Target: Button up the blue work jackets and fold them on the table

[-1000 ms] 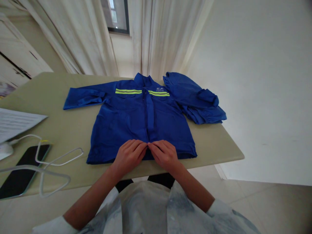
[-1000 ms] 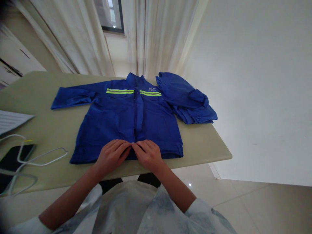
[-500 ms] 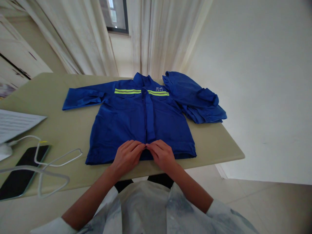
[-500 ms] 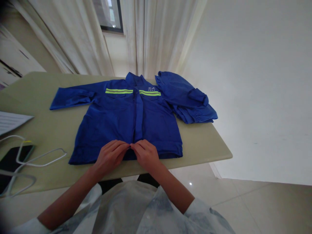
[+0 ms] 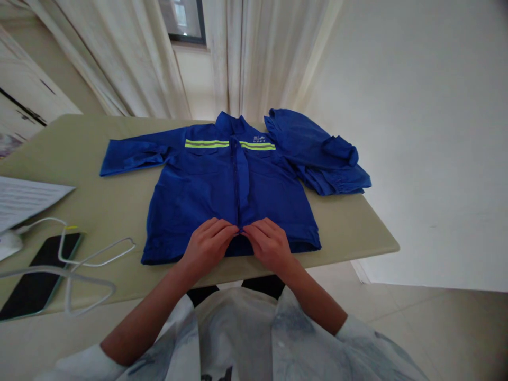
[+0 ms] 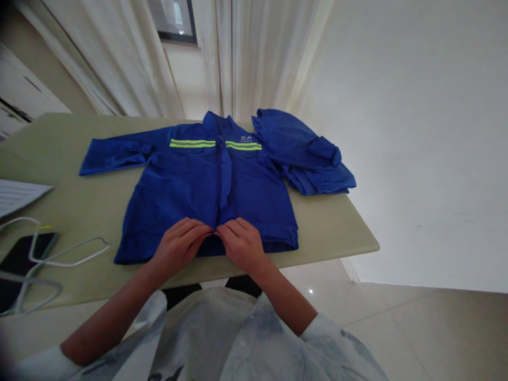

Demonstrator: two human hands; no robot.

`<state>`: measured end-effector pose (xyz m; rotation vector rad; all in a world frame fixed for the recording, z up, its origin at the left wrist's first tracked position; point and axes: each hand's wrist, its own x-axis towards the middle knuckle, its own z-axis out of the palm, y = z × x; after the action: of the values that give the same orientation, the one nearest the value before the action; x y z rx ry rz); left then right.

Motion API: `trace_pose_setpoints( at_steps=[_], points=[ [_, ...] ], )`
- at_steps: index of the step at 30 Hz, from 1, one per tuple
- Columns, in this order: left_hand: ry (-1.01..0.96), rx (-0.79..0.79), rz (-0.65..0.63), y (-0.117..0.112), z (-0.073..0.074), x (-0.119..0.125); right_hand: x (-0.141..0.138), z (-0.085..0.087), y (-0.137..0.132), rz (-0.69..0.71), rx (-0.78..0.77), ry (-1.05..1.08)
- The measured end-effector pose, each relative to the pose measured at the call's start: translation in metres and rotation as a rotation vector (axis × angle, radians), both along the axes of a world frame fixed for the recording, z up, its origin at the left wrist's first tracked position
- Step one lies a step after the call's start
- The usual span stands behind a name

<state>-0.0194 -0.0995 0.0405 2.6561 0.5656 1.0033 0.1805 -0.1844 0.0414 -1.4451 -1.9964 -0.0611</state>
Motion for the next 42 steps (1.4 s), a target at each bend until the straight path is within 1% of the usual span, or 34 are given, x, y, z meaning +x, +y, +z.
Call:
trace_pose_setpoints(
  at_steps=[2,4,7,9,11,14,16,17,19,22,24,26,28,29,31,34,36,37,39,42],
  points=[
    [0.037,0.096,-0.002,0.0,-0.002,-0.001,0.001,-0.007,-0.001,0.022,0.036,-0.022],
    [0.061,0.145,-0.003,0.0,-0.006,-0.002,0.001,-0.015,-0.003,0.036,0.053,-0.028],
    [0.074,0.162,-0.011,0.0,-0.012,-0.002,0.001,-0.024,-0.007,0.041,0.081,0.0],
    [0.064,0.161,-0.024,0.0,-0.016,-0.004,0.0,-0.025,-0.009,0.036,0.078,0.08],
    [0.042,0.163,-0.051,-0.001,-0.018,-0.007,0.001,-0.021,-0.011,0.04,0.005,0.226],
    [-0.005,0.198,-0.121,-0.003,-0.018,-0.012,0.006,-0.011,-0.01,0.08,-0.251,0.447],
    [-0.03,0.249,-0.157,-0.006,-0.017,-0.015,0.01,-0.005,-0.007,0.137,-0.418,0.514],
    [-0.037,0.274,-0.165,-0.007,-0.016,-0.015,0.012,-0.003,-0.006,0.162,-0.475,0.529],
    [-0.037,0.304,-0.163,-0.011,-0.016,-0.016,0.014,-0.001,-0.003,0.187,-0.512,0.555],
    [-0.031,0.278,-0.135,-0.014,-0.018,-0.016,0.012,-0.002,-0.002,0.164,-0.43,0.579],
    [0.0,0.211,-0.075,-0.013,-0.022,-0.014,0.008,-0.005,-0.004,0.152,-0.341,0.547],
    [0.071,0.144,-0.021,-0.01,-0.027,-0.012,0.004,-0.008,-0.007,0.124,-0.268,0.495],
    [0.134,0.13,-0.021,-0.008,-0.03,-0.01,0.001,-0.01,-0.011,0.058,-0.232,0.421],
    [0.152,0.135,-0.035,-0.007,-0.03,-0.009,0.0,-0.01,-0.013,0.028,-0.242,0.365],
    [0.184,0.11,-0.066,-0.009,-0.028,-0.01,-0.001,-0.011,-0.017,0.018,-0.321,0.218],
    [0.299,-0.073,-0.143,-0.011,-0.019,-0.015,-0.004,-0.013,-0.023,0.074,-0.463,-0.02],
    [0.347,-0.2,-0.205,-0.008,-0.013,-0.019,-0.006,-0.014,-0.026,0.078,-0.484,-0.146],
    [0.348,-0.241,-0.216,-0.005,-0.011,-0.02,-0.008,-0.015,-0.026,0.076,-0.477,-0.196],
    [0.316,-0.263,-0.176,0.003,-0.011,-0.016,-0.01,-0.016,-0.026,0.094,-0.455,-0.271],
    [0.318,-0.183,-0.047,0.015,-0.019,0.005,-0.012,-0.017,-0.024,0.156,-0.423,-0.348]
  ],
)
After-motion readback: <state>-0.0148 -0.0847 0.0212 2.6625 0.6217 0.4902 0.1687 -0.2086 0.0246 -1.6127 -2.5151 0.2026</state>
